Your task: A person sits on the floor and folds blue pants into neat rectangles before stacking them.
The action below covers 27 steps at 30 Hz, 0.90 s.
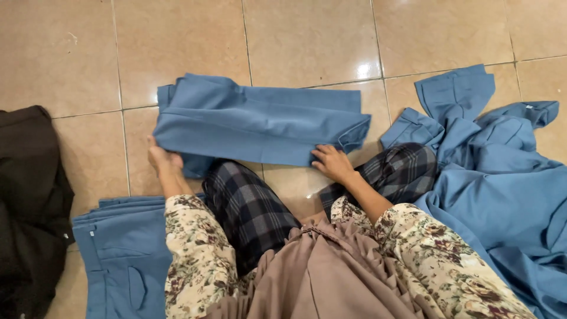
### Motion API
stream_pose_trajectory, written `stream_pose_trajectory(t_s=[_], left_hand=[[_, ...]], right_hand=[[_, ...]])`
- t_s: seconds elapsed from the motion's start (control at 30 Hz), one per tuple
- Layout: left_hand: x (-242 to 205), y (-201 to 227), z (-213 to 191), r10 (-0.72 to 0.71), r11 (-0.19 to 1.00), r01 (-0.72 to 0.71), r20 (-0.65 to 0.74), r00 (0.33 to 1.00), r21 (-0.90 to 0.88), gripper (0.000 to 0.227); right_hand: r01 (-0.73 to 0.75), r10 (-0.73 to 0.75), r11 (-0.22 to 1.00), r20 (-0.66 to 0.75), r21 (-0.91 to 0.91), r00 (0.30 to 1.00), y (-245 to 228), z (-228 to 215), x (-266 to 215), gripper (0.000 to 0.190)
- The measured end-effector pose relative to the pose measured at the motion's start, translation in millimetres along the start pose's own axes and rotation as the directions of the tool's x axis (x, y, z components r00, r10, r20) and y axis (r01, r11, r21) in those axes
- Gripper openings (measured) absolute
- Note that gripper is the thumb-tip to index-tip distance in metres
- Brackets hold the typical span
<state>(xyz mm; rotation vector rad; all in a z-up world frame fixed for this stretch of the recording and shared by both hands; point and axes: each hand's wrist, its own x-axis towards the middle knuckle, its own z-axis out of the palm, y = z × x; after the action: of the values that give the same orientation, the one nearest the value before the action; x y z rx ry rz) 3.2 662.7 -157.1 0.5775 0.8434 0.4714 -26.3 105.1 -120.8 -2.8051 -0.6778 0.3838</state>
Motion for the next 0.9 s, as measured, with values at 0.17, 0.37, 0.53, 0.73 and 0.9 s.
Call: stream_pose_trajectory(t_s=[0.17, 0.37, 0.53, 0.73, 0.9], left_hand=[[-118.4, 40.1, 65.4, -0.162, 0.656, 0.177, -0.092, 0.983, 0.733, 0.077], [-94.6, 2.7, 34.3, 0.005, -0.454, -0.171, 0.194, 0.981, 0.874, 0.065], [-107.9, -73.6, 112.8, 0.064, -0.258, -0.659, 0.693, 0.718, 0.706, 0.032], [-70.8, -186.1, 149.4, -0.177, -0.453, -0.727, 0.748, 0.64, 0.515, 0.04], [-55.5, -204.3, 149.1, -0.249, -0.641, -0.61, 0.626, 0.739, 0.465, 0.062]], right_hand=[[-0.294, 0.351, 0.897, -0.13, 0.329, 0.927, 83.1, 63.1, 5.8, 0.027], [-0.254, 0.325, 0.939, -0.354, 0.233, 0.877, 116.1, 16.4, 24.4, 0.025], [-0.276, 0.241, 0.958, -0.302, -0.08, 0.922, 118.6, -22.9, 41.9, 0.044], [-0.188, 0.153, 0.946, -0.147, -0.263, 0.977, 147.0, -6.5, 47.3, 0.063], [-0.415, 0.419, 0.905, 0.026, -0.089, 0.908, 161.9, -6.8, 53.3, 0.056]])
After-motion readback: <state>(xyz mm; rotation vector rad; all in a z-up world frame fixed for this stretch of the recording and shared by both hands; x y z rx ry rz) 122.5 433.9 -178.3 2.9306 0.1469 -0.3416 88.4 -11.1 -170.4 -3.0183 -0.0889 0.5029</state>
